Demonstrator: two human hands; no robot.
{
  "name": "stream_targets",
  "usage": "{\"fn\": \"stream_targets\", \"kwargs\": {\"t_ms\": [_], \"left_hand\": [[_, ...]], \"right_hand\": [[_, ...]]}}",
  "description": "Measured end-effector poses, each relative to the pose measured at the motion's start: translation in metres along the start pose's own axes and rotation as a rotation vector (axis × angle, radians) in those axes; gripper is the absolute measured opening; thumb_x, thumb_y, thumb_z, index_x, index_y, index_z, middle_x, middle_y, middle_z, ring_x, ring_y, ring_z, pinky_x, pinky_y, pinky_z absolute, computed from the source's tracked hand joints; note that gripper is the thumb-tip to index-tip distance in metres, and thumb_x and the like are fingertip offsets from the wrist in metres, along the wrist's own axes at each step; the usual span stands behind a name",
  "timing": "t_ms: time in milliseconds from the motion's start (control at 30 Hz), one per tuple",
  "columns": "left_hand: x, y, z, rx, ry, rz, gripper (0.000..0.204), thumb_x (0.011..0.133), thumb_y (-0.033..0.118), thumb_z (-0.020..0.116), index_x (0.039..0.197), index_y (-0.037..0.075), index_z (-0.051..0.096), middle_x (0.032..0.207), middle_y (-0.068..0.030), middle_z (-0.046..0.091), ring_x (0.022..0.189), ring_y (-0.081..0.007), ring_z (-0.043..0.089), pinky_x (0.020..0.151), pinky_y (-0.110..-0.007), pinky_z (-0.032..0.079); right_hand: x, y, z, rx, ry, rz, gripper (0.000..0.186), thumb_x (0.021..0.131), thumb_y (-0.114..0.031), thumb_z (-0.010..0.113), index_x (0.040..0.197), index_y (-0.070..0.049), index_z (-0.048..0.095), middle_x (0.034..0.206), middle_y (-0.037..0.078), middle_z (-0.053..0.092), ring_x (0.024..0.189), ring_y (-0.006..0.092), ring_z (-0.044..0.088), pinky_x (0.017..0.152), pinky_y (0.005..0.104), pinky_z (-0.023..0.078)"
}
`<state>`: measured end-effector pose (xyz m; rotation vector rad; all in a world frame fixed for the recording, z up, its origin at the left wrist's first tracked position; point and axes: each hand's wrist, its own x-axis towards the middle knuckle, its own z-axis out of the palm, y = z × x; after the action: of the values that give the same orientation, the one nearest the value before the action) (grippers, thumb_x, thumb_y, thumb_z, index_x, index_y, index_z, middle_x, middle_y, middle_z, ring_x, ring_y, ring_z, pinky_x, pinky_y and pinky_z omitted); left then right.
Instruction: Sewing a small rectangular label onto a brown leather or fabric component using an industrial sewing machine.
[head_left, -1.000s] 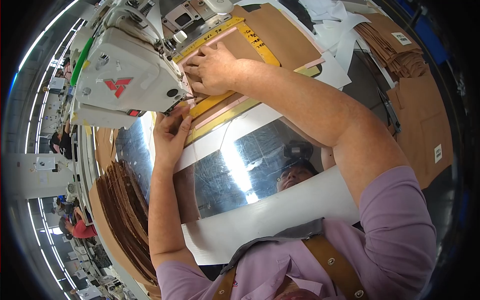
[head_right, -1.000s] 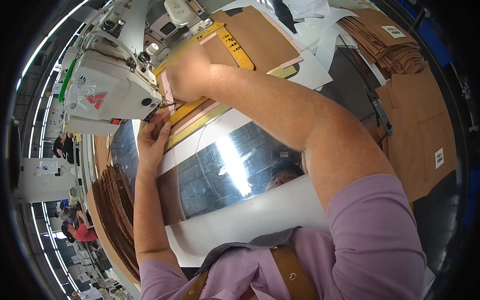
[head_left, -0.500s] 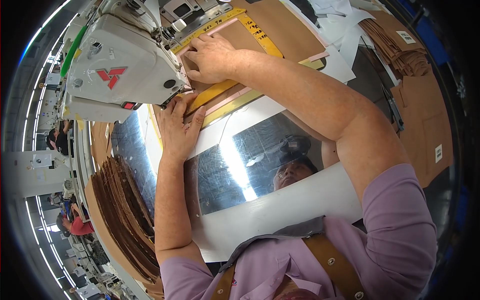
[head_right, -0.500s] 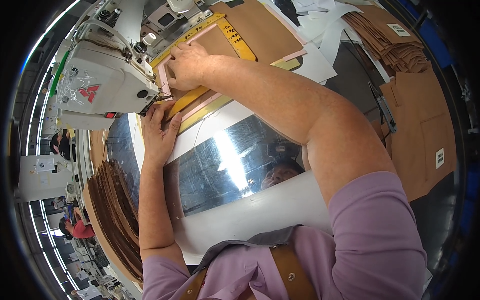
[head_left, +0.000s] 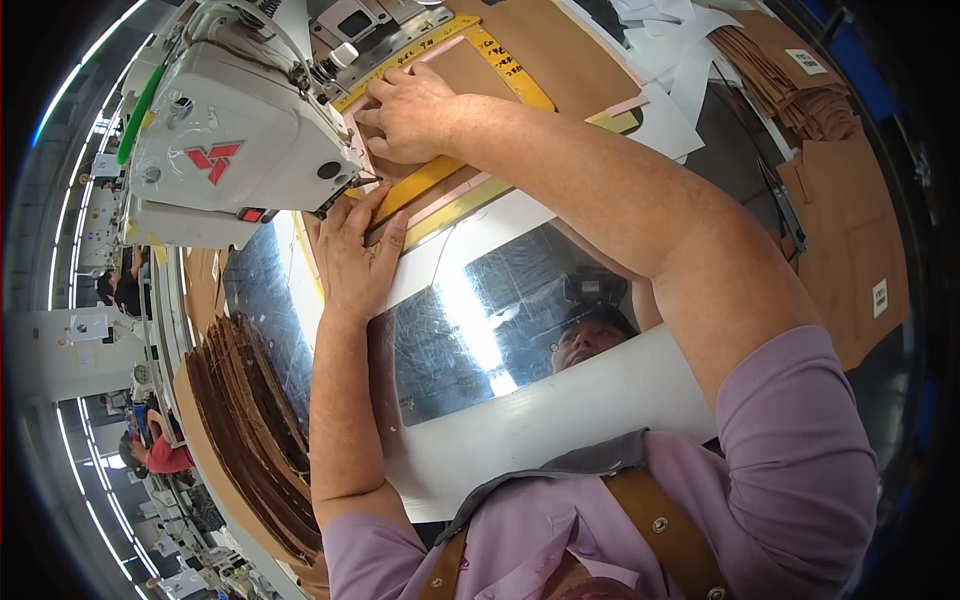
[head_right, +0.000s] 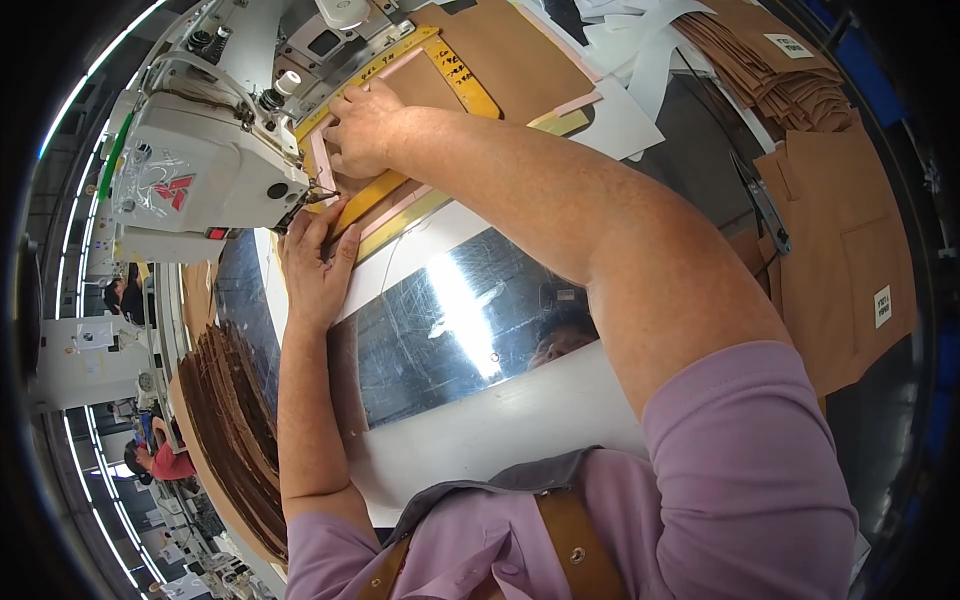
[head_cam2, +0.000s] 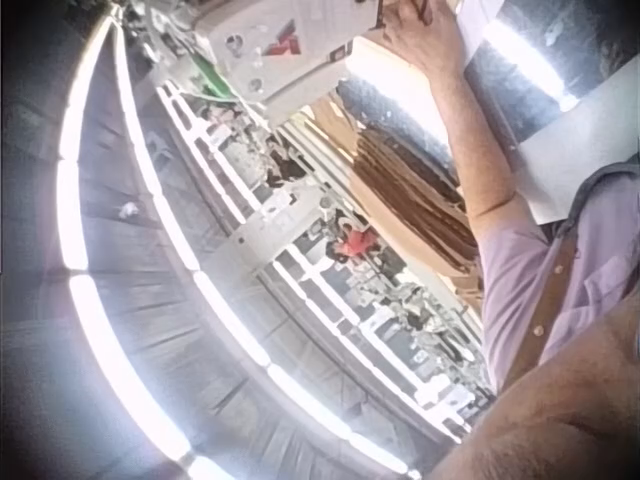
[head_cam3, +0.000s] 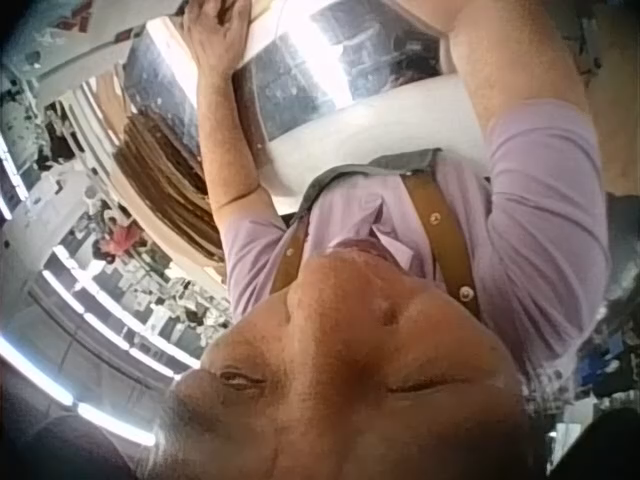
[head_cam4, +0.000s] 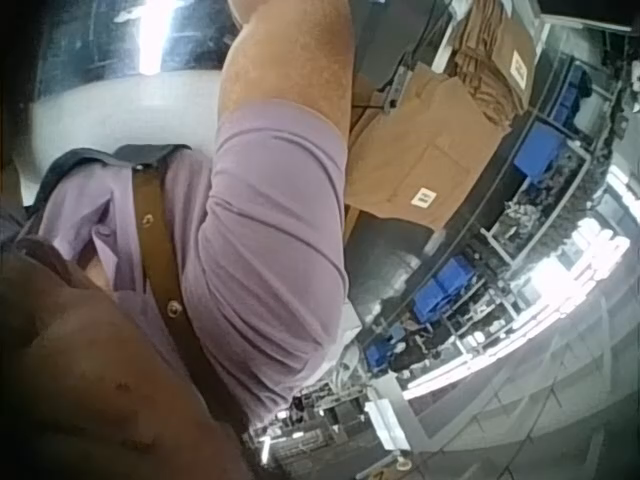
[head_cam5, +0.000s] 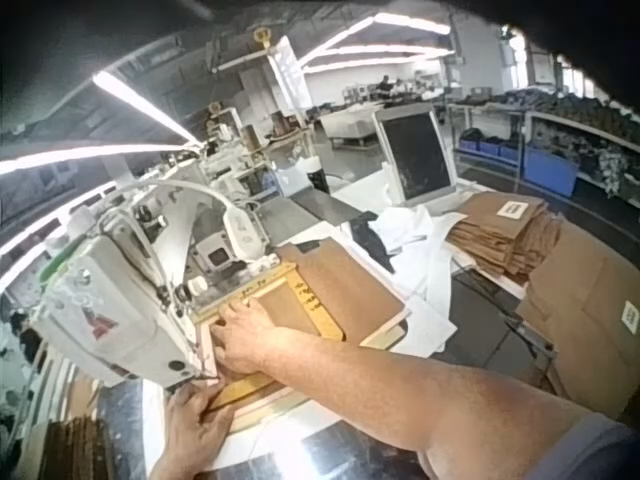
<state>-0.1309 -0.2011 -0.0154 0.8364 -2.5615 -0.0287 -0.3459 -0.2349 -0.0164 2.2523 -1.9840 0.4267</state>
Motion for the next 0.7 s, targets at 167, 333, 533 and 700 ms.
{"fn": "stream_targets", "kwargs": {"t_ms": [167, 333, 533, 700], "left_hand": [[0.001, -0.001, -0.001, -0.062, -0.019, -0.038, 0.04, 0.092, 0.034, 0.07, 0.123, 0.01, 0.07, 0.107, -0.012, 0.063, 0.107, -0.0289, 0.058, 0.097, -0.04, 0.037], [0.002, 0.004, -0.001, -0.049, -0.019, -0.028, 0.038, 0.091, 0.033, 0.07, 0.121, 0.009, 0.069, 0.113, -0.0152, 0.068, 0.117, -0.0323, 0.057, 0.098, -0.043, 0.037], [0.003, 0.01, 0.0, 0.109, 0.057, 0.035, 0.033, 0.092, 0.027, 0.068, 0.119, 0.01, 0.067, 0.109, -0.0164, 0.07, 0.11, -0.0324, 0.062, 0.094, -0.045, 0.038], [-0.004, 0.031, -0.002, 0.206, 0.007, 0.145, 0.038, 0.089, 0.024, 0.07, 0.124, 0.01, 0.067, 0.075, -0.0075, 0.07, 0.064, -0.0263, 0.066, 0.072, -0.04, 0.05]], "right_hand": [[-0.002, 0.0, 0.002, -0.009, 0.017, 0.006, 0.054, 0.096, -0.047, 0.048, 0.143, -0.023, 0.059, 0.14, 0.009, 0.054, 0.134, 0.0252, 0.045, 0.112, 0.0456, 0.034], [-0.001, 0.01, -0.003, 0.147, 0.0, 0.015, 0.052, 0.093, -0.054, 0.056, 0.138, -0.03, 0.064, 0.137, 0.004, 0.056, 0.133, 0.025, 0.046, 0.113, 0.0464, 0.033], [-0.002, 0.007, -0.003, 0.094, -0.044, 0.014, 0.055, 0.092, -0.054, 0.053, 0.142, -0.03, 0.06, 0.143, 0.004, 0.053, 0.138, 0.0223, 0.042, 0.116, 0.0466, 0.028], [-0.005, 0.007, -0.004, 0.08, -0.044, -0.02, 0.056, 0.092, -0.055, 0.054, 0.142, -0.03, 0.06, 0.143, 0.005, 0.053, 0.138, 0.0237, 0.043, 0.114, 0.0476, 0.03]]}}
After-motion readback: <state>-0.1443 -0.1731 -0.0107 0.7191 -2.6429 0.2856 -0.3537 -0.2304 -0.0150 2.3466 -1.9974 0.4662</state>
